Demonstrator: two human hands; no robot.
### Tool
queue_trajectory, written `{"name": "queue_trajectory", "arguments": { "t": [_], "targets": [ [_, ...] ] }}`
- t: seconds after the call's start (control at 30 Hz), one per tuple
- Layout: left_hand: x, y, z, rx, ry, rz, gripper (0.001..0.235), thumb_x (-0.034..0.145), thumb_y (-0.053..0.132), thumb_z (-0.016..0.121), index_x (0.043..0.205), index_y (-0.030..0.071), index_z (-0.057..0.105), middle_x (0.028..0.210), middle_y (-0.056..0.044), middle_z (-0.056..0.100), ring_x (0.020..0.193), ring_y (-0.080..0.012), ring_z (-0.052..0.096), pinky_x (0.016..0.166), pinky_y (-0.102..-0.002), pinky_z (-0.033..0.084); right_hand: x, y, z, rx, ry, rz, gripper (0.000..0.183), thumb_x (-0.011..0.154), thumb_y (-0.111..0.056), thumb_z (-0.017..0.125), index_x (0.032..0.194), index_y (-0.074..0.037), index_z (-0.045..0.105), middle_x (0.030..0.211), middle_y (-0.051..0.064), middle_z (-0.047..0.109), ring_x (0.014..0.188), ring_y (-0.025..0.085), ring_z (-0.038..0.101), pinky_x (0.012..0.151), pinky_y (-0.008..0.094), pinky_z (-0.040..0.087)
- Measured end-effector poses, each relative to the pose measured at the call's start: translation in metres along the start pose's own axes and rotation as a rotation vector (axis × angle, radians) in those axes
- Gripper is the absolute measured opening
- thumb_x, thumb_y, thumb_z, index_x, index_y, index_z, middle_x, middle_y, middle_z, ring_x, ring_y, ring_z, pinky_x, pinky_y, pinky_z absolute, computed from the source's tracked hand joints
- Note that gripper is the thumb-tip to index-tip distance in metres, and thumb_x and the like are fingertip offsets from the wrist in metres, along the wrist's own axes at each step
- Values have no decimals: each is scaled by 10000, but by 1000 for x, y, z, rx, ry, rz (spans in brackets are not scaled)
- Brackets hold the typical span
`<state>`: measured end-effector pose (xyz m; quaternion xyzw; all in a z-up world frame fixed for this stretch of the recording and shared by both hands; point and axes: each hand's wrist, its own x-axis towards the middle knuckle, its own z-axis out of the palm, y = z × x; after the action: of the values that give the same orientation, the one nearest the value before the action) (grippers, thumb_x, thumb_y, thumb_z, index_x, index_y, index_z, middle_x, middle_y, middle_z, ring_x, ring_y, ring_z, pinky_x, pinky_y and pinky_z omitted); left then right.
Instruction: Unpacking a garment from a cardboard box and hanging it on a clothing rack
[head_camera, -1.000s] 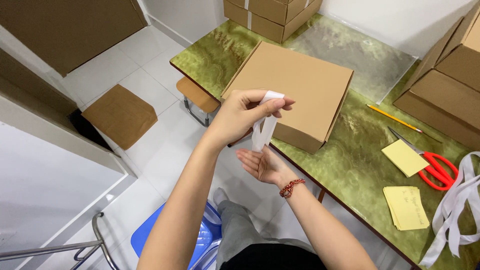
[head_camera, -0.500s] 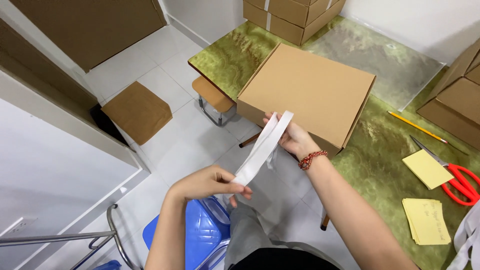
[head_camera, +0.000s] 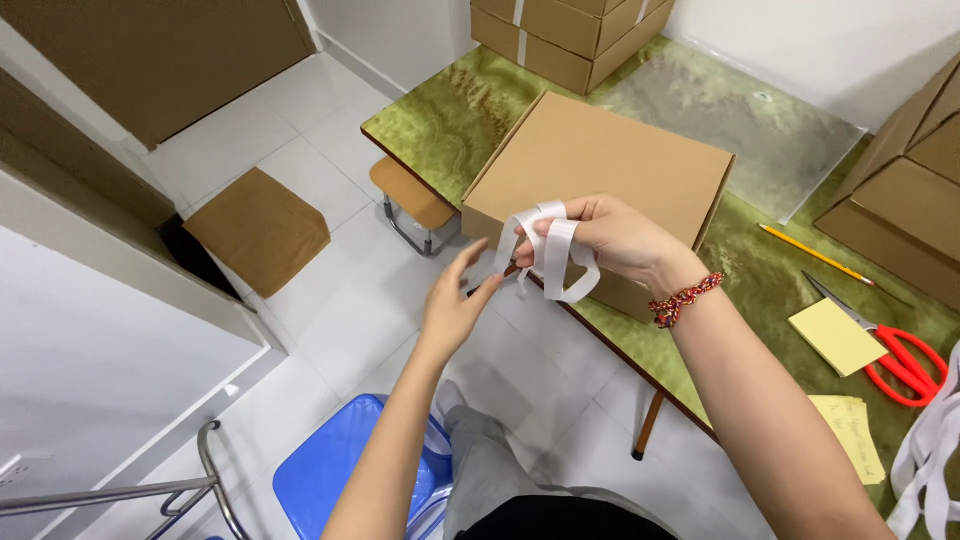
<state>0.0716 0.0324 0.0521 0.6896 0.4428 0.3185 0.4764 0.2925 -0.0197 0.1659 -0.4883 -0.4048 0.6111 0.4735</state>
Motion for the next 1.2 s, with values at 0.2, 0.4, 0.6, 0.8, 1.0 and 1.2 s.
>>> {"name": "queue_trajectory", "arguments": {
  "t": [0.2, 0.4, 0.6, 0.8, 1.0, 1.2],
  "targets": [
    [32, 28, 45, -80, -37, 205, 627, 893, 70, 719, 1488, 251, 633, 1318, -144, 757, 1334, -363, 645, 1127, -494, 510, -24, -21, 7, -85, -7, -6, 251, 931, -76, 760, 1147, 48, 793, 930, 153, 824, 862, 224, 808, 753, 377, 666],
    [36, 30, 60, -94, -64, 242, 43, 878, 111, 739, 841, 131, 747, 703, -74, 744, 713, -146, 670, 702, -357, 581, -32, -33, -6, -68, -4, -12, 238, 964, -105, 740, 1143, 40, 801, 949, 149, 829, 869, 239, 807, 773, 398, 669],
    [42, 4, 78, -136, -181, 192, 195, 890, 61, 632, 725, 150, 579, 602, 21, 573, 665, -118, 521, 629, -303, 496, -37, -36, -5, -32, -30, -20, 220, 984, -109, 714, 1133, 30, 798, 953, 163, 827, 896, 260, 810, 782, 413, 673],
    [38, 8, 75, -162, -315, 167, 118, 945, 180, 712, 868, 105, 762, 701, -83, 720, 733, -164, 604, 730, -383, 551, -33, -28, -25, 25, -99, -71, 235, 1031, -130, 654, 1093, 68, 764, 988, 226, 821, 941, 353, 819, 839, 501, 674],
    [27, 49, 64, -182, -310, 155, 129, 905, 200, 773, 869, 85, 727, 741, -46, 696, 831, -202, 605, 806, -384, 531, -35, -23, -44, 24, -115, -77, 240, 1039, -121, 630, 1086, 88, 736, 992, 262, 810, 949, 397, 811, 837, 526, 664],
    [24, 73, 50, -212, -373, 25, 222, 944, 247, 724, 771, 109, 740, 715, -31, 728, 777, -153, 638, 802, -306, 540, -38, -26, -53, 36, -102, -87, 263, 1049, -112, 610, 1147, 107, 716, 1021, 279, 802, 962, 418, 804, 849, 564, 655]
  ]
}}
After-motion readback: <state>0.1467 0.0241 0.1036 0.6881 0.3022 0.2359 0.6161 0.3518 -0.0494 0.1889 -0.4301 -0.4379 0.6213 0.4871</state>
